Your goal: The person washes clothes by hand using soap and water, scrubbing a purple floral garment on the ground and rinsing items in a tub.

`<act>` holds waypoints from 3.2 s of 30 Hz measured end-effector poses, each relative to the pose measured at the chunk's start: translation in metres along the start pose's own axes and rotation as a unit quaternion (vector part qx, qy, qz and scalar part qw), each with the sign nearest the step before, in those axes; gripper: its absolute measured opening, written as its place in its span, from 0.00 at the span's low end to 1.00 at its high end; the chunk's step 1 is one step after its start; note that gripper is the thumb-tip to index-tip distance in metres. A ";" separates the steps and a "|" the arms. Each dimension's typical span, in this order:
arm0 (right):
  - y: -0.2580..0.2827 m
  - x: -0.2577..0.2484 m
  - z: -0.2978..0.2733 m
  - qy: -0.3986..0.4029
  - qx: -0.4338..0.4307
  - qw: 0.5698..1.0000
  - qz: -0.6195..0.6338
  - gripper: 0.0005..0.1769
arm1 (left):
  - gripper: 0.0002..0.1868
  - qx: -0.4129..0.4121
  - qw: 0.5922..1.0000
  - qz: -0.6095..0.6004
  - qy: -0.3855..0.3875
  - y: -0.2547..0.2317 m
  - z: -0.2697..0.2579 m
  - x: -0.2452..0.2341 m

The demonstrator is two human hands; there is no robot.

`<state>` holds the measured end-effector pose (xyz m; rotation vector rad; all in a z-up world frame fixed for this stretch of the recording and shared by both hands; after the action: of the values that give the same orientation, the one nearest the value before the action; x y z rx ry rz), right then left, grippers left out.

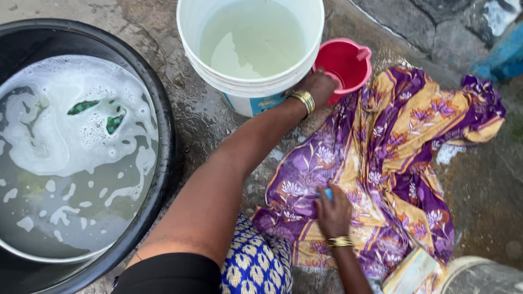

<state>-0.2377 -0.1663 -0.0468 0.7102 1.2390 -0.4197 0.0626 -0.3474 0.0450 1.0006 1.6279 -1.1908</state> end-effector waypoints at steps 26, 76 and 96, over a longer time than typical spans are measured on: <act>-0.039 0.062 0.035 0.003 0.179 0.984 -0.006 0.18 | 0.21 0.224 0.745 -0.324 0.538 -0.160 -0.144 0.098; -0.144 0.017 0.057 -0.120 0.033 0.992 0.028 0.24 | 0.07 0.375 0.808 0.128 0.435 -0.075 -0.263 0.270; -0.072 0.033 0.175 -0.161 -0.028 0.986 0.013 0.16 | 0.12 0.208 0.807 0.009 0.553 0.010 -0.282 0.266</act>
<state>-0.1511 -0.3357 -0.0694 0.5837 0.9320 -0.4577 -0.0603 -0.0425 -0.1597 2.2832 2.2096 -0.9863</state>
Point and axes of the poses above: each hand's wrist, its own z-axis towards the middle knuckle, its own x-axis out of the palm, y = z × x, the point moved 7 cm from there along z, towards the middle knuckle, and after that the axes turned 2 degrees about -y, right-handed, at the moved point
